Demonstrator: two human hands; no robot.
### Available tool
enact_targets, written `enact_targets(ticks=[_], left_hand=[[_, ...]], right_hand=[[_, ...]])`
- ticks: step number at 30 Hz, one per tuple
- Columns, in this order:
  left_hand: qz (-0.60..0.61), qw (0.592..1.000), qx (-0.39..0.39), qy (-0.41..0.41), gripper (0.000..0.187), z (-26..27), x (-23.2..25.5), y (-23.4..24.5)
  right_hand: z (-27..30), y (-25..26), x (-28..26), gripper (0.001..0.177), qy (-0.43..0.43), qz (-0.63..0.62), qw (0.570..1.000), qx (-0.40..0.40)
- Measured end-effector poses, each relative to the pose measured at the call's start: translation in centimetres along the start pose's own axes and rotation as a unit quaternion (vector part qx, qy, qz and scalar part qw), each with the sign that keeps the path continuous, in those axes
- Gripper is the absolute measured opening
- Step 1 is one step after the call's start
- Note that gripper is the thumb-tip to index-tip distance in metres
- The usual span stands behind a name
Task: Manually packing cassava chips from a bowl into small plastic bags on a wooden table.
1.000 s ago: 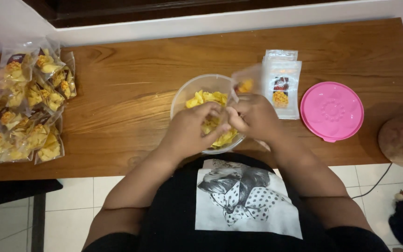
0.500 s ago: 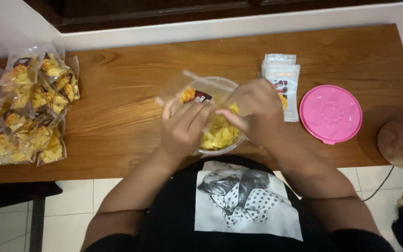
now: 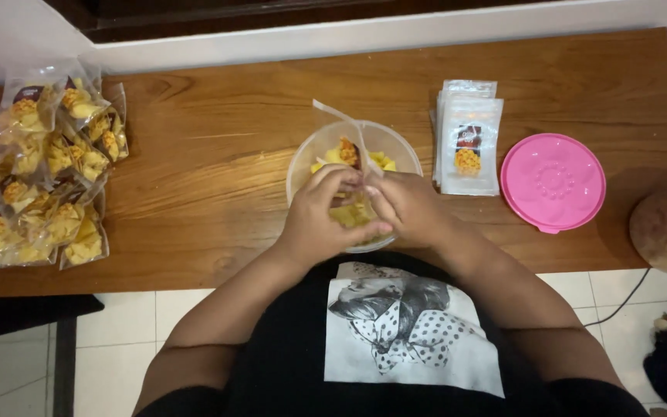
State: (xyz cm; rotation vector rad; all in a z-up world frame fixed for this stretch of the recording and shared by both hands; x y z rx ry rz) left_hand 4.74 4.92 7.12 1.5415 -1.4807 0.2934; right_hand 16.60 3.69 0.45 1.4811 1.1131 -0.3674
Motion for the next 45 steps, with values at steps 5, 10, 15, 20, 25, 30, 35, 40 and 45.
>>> enact_targets(ticks=[5,10,15,20,25,30,35,40,45], left_hand=[[-0.019,0.993,-0.115,0.016,0.048,-0.4,1.3,-0.8],[-0.111,0.985,-0.13,0.016,0.029,0.9,-1.3,-2.4],[-0.2,0.973,-0.11,-0.032,0.012,1.4,-1.9,-3.3],[-0.13,0.986,-0.096,-0.031,0.013,1.3,-1.8,-3.3],[-0.054,0.995,-0.082,-0.014,0.02,1.4,-2.0,-3.2],[0.011,0.997,-0.076,0.007,0.027,1.0,-1.8,-3.6],[0.103,0.988,-0.094,0.064,0.025,0.6,-0.9,-3.9],[0.189,0.97,-0.109,0.105,0.024,0.6,-0.8,-4.5],[-0.23,0.97,-0.069,-0.035,0.015,0.4,0.1,-3.0]], right_hand=[[-0.7,1.5,-2.9,0.026,0.037,0.068,0.997,-0.007],[-0.4,-0.2,-2.7,0.028,0.08,0.088,0.993,0.013],[-0.6,0.1,-2.9,0.033,0.104,0.107,0.988,0.032],[-0.4,0.5,-3.0,0.03,0.118,0.043,0.991,0.04],[0.2,0.3,-2.7,0.029,0.138,-0.006,0.99,0.04],[0.7,1.2,-3.0,0.03,0.142,-0.051,0.986,0.073],[1.0,1.4,-0.2,0.037,0.097,-0.181,0.975,0.079],[1.5,2.0,0.1,0.039,0.074,-0.249,0.96,0.103],[1.5,3.5,-2.9,0.038,0.096,0.049,0.988,0.109]])
Point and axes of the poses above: each hand's wrist, its own z-axis away from the middle knuckle, its own y-axis out of the back of the hand, x = y × z, the point moved 10 cm from there along -z, towards the middle knuckle, and after that the axes turned 9 degrees about -z, right-handed, at the moved point
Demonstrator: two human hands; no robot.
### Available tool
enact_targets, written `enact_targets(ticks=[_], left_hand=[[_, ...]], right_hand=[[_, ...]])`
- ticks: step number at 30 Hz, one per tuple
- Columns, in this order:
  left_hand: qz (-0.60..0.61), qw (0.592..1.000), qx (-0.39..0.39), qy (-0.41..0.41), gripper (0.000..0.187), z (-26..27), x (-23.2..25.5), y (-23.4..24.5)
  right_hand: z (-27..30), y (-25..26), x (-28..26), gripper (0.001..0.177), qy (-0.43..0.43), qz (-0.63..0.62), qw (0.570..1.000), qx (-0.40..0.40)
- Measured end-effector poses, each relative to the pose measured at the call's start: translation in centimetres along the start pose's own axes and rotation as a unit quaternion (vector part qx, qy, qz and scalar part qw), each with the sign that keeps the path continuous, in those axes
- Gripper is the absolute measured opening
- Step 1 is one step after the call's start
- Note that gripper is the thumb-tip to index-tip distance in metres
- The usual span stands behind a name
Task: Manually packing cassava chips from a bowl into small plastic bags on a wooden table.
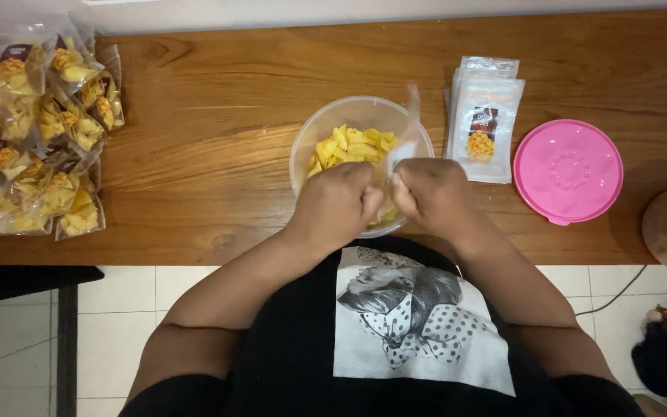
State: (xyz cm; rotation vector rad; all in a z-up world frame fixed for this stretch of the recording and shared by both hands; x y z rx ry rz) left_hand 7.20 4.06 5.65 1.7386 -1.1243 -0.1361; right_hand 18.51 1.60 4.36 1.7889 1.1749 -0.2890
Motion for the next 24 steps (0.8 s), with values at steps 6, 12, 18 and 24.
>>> enact_targets(ticks=[6,12,18,24], left_hand=[[-0.172,0.981,0.055,-0.071,0.013,-0.6,2.6,3.7],[0.032,0.966,0.135,-0.217,0.047,0.0,4.8,4.7],[-0.072,0.972,0.13,-0.18,0.078,-0.5,3.9,3.6],[-0.135,0.965,0.161,-0.158,0.057,-1.2,2.6,4.7]], right_hand=[[0.3,1.6,-1.3,0.029,-0.071,0.175,0.981,0.047],[-2.9,1.6,-2.6,0.019,-0.038,-0.139,0.989,-0.033],[-0.9,0.4,-1.5,0.019,0.017,-0.248,0.966,-0.075],[-1.5,3.7,-0.7,0.003,-0.072,-0.037,0.993,0.081]])
Point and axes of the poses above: each hand's wrist, its own z-axis away from the middle knuckle, its own y-axis out of the back of the hand, x = y × z, the point moved 10 cm from there along -z, towards the middle knuckle, and after that the axes turned 9 degrees about -z, right-handed, at the moved point
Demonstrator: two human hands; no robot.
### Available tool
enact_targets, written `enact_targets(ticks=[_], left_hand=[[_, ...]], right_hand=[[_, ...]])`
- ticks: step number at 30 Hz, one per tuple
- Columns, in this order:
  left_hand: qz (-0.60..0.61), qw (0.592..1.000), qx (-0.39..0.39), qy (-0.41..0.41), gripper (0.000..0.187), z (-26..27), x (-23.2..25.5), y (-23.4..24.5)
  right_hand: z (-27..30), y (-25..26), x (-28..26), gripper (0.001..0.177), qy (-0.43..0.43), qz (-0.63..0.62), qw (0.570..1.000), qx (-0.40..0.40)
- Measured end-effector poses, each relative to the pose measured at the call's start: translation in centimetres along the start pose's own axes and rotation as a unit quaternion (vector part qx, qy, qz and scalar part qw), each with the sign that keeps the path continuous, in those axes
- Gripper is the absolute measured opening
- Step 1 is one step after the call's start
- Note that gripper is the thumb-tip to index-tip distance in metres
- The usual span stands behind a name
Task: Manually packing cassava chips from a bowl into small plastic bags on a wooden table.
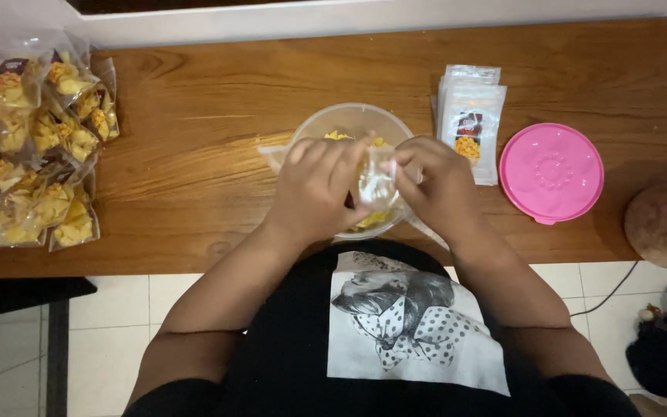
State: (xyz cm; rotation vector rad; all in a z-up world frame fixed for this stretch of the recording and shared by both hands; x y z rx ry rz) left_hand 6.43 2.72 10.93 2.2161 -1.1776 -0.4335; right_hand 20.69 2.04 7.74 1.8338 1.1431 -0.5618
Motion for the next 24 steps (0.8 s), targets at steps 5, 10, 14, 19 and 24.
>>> enact_targets(ticks=[5,10,14,19,24], left_hand=[[-0.047,0.999,-0.007,0.019,0.062,-0.7,-0.4,0.7],[-0.042,0.999,0.008,-0.024,0.049,0.3,0.9,-0.6],[-0.055,0.998,-0.033,-0.017,0.054,1.1,-1.2,-0.2],[-0.07,0.987,-0.143,0.026,0.106,4.1,-6.5,-1.6],[0.005,0.991,-0.136,0.002,0.059,5.0,-7.9,-0.7]], right_hand=[[0.4,1.9,-2.4,0.028,0.029,-0.077,0.996,0.04],[-1.4,-1.9,-5.2,0.027,-0.041,-0.046,0.994,-0.089],[-1.3,-1.8,-2.7,0.01,-0.027,-0.182,0.98,-0.072],[-1.7,-0.4,-1.7,0.011,-0.066,-0.178,0.977,-0.095],[-3.4,-1.4,-3.3,0.013,-0.093,-0.141,0.977,-0.134]])
Point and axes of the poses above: each hand's wrist, its own z-axis away from the middle knuckle, its own y-axis out of the back of the hand, x = y × z, the point moved 10 cm from there along -z, towards the middle knuckle, and after that the axes turned 9 degrees about -z, right-handed, at the moved point
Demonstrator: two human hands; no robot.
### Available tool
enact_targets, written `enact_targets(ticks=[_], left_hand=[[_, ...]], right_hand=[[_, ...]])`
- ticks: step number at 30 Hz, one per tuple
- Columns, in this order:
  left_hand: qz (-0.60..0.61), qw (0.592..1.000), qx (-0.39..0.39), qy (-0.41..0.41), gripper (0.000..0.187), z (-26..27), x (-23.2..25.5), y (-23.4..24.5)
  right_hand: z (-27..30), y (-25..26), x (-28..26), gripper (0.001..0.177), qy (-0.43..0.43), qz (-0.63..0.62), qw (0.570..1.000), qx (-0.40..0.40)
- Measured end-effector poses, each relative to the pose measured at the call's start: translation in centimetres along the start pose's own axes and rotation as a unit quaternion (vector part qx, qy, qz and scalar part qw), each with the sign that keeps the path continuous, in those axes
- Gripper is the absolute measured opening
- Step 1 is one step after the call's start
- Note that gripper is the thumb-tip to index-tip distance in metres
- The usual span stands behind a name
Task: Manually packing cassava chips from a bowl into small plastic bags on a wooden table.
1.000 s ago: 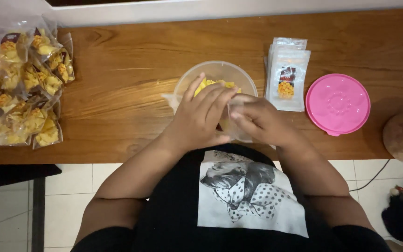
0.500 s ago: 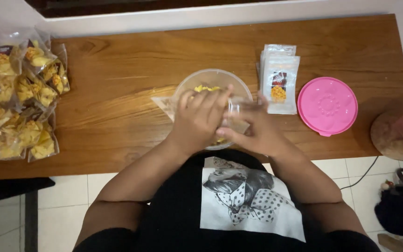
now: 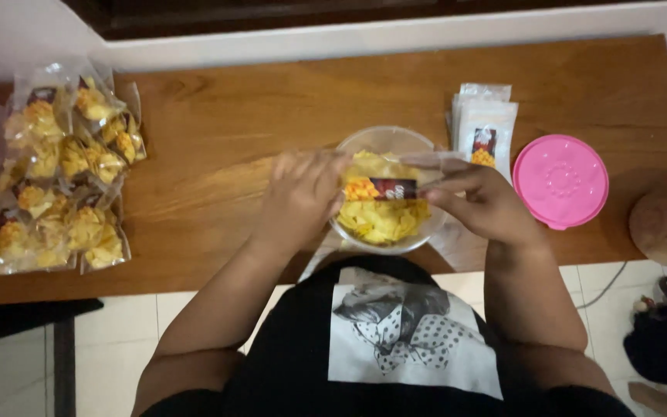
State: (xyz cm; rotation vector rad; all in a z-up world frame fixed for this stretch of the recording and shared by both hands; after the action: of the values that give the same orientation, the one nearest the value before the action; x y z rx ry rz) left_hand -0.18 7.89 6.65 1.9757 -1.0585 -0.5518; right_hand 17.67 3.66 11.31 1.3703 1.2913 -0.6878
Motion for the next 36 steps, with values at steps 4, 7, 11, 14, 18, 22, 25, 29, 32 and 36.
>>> enact_targets(ticks=[4,7,11,14,18,22,25,29,32,36], left_hand=[[0.0,0.997,-0.033,0.075,0.112,-1.6,1.5,2.1],[0.015,0.995,0.076,0.061,0.079,-1.9,3.6,2.6],[0.045,0.974,0.173,0.137,0.082,-0.8,-0.1,3.7],[0.064,0.964,0.161,0.204,0.092,1.3,-3.2,3.6],[0.153,0.943,0.122,0.27,0.095,3.6,-4.9,3.0],[0.18,0.931,0.107,0.298,0.101,4.9,-4.7,1.8],[0.25,0.905,0.059,0.339,0.103,5.0,-4.8,0.8],[0.231,0.919,0.008,0.32,0.092,4.6,-4.2,-0.2],[0.213,0.933,-0.009,0.29,0.089,4.2,-3.6,-0.9],[0.193,0.949,-0.022,0.248,0.093,4.6,-2.7,-2.6]], right_hand=[[-2.2,-3.0,-2.2,0.017,0.016,0.013,0.999,-0.028],[-3.2,-5.9,-4.7,0.013,0.058,0.07,0.992,-0.084],[-3.6,-3.3,-2.8,0.01,0.09,0.065,0.993,-0.027],[-3.5,-1.8,4.5,0.016,0.022,0.141,0.989,0.03],[-2.1,-7.7,14.9,0.043,-0.171,0.303,0.91,-0.226],[-0.1,-10.0,17.0,0.102,-0.261,0.472,0.784,-0.307],[-0.7,-10.6,16.4,0.081,-0.238,0.429,0.819,-0.298],[0.3,-9.5,18.5,0.057,-0.282,0.412,0.82,-0.279],[1.4,-8.5,18.4,0.073,-0.295,0.39,0.838,-0.241],[1.6,-8.1,17.4,0.076,-0.323,0.417,0.823,-0.21]])
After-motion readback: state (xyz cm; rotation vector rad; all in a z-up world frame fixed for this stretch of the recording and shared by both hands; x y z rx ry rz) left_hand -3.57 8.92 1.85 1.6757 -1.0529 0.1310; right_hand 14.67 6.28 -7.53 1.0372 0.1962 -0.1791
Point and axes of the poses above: each hand's wrist, its own z-axis away from the middle knuckle, its own y-axis out of the back of the hand, x = y × z, the point moved 10 cm from there along -z, towards the middle knuckle, and after that the axes turned 9 degrees about -z, right-handed, at the moved point
